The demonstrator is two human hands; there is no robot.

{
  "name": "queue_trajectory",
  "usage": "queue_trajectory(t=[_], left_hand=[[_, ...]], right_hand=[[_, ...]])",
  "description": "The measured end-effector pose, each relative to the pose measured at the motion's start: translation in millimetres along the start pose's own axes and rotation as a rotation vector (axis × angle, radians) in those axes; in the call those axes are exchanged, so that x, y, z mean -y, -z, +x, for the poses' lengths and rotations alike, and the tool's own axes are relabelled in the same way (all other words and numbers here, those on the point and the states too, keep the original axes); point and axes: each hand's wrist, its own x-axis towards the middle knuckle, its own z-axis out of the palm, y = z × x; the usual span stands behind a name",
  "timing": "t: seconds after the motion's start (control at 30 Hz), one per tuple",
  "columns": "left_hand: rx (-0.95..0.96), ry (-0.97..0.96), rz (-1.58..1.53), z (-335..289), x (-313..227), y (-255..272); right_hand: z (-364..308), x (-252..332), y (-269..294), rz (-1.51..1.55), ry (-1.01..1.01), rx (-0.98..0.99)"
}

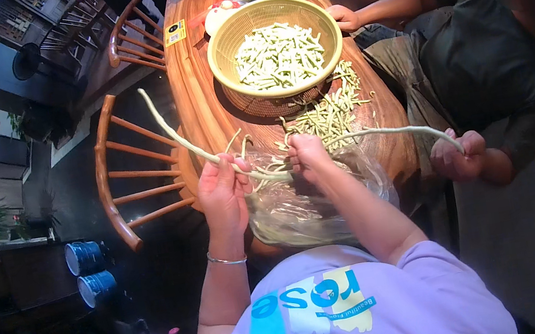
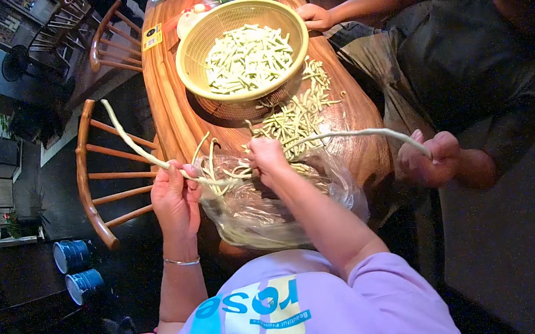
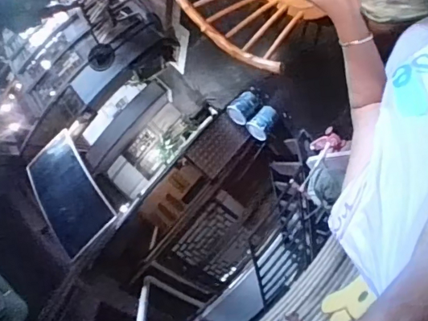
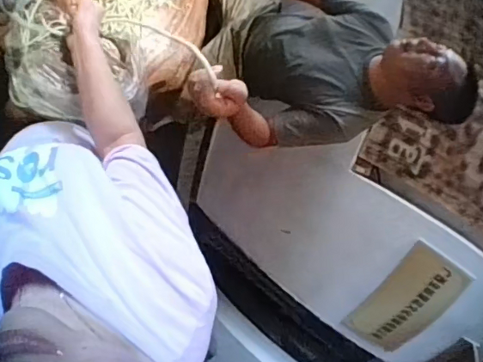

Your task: The person peels long, thin vegetable stems by hand, removing the fibrous outer layer and placing the peeled pieces into a yellow basket. A second person sits across the table, also peeling similar vegetables and adding them to the same basket.

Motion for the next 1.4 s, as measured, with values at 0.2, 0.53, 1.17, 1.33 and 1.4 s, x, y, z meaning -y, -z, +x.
queue_trajectory(t=[0.2,0.53,1.17,1.33,1.4], left_hand=[[0.049,0.109,0.017,6.2,7.4,21.7],[0.003,-0.136,0.285,7.5,2.0,17.4],[-0.047,-0.167,0.229,20.3,17.5,5.5],[0.018,0.040,0.074,14.7,4.2,-1.9],[0.035,0.110,0.072,16.4,10.9,8.6]], right_hand=[[-71.8,23.3,-31.4,-0.076,-0.080,0.570],[-30.3,-29.1,-16.0,-0.581,0.390,0.163],[-45.8,0.8,-22.7,-0.220,0.094,0.207],[-15.8,-5.5,-3.8,0.050,-0.031,0.188],[-50.7,20.9,-21.8,0.004,-0.017,0.530]])
